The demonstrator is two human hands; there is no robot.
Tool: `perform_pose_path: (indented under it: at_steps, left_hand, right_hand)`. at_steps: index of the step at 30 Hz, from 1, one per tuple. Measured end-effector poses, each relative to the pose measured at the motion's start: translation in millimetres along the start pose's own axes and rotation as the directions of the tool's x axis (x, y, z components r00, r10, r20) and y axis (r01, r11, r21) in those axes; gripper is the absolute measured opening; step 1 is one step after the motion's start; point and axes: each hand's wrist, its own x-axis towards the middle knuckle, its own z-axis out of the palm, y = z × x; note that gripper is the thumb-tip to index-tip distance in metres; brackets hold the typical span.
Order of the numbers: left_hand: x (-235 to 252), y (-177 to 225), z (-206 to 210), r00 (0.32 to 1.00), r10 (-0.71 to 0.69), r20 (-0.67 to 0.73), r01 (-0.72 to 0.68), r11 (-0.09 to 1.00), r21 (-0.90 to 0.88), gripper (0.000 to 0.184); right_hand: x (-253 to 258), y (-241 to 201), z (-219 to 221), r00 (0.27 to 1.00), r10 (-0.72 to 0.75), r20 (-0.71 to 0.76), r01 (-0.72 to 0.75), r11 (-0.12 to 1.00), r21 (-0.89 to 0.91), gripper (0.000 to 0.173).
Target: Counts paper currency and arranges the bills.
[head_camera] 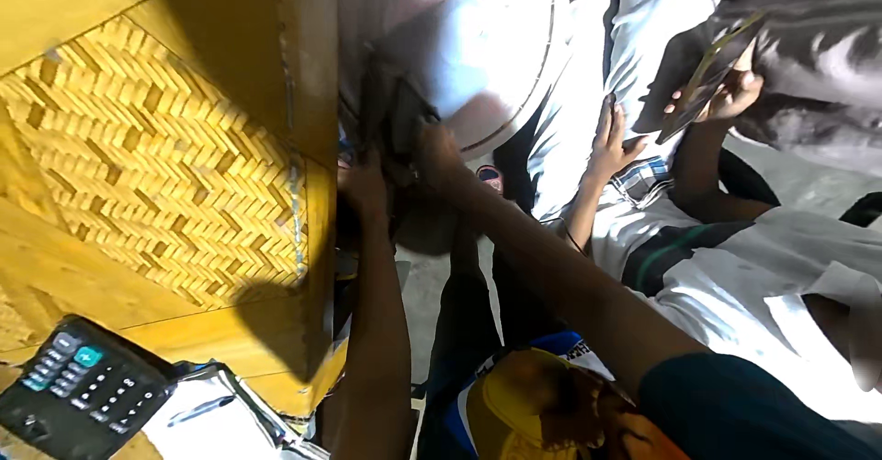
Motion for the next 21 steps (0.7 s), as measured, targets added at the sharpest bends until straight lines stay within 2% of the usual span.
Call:
perform_pose_path:
  at_steps: [2, 4, 7, 9, 12, 16, 19, 21]
  left_hand:
    - [-4, 14, -7, 0.999, -0.014, 0.052, 0.014, 1.0, 0.011, 0.046]
    - [-7, 27, -13, 0.996, -0.02, 0.088, 0.02, 1.0, 0.001, 0.046]
    - [-7, 36, -17, 0.995, 0.006, 0.1, -0.002, 0.999, -0.04, 0.046]
    - [-6, 43, -20, 0.99, 0.007, 0.144, -0.001, 0.999, -0.04, 0.045]
    - [0, 50, -24, 0.973, -0.032, 0.228, 0.027, 0.999, 0.028, 0.044]
    - [16, 44, -16, 0.965, -0.033, 0.26, 0.015, 0.997, 0.07, 0.048]
    - [23, 39, -9, 0.963, 0.08, 0.256, -0.103, 0.992, 0.075, 0.048]
    - [20, 36, -10, 0.928, 0.212, 0.305, -0.246, 0.966, 0.075, 0.052]
  right_hand:
    - [12, -11, 2, 0.992, 0.107, -0.064, -0.104, 0.994, 0.039, 0.056]
    - [29, -11, 6, 0.98, 0.163, -0.111, -0.153, 0.984, 0.096, 0.054]
    - [48, -14, 10, 0.99, 0.124, -0.072, -0.118, 0.989, 0.088, 0.042]
    - [56, -20, 10, 0.993, 0.112, -0.034, -0.111, 0.994, 0.014, 0.036]
    - [34, -18, -12, 0.989, 0.105, -0.106, -0.1, 0.993, 0.06, 0.037]
    - [6, 41, -50, 0.92, -0.006, -0.392, 0.105, 0.967, 0.232, 0.019]
    - [-11, 81, -74, 0.899, 0.097, -0.426, 0.03, 0.959, 0.283, 0.019]
    - [-16, 97, -81, 0.896, 0.155, -0.415, -0.038, 0.96, 0.276, 0.022]
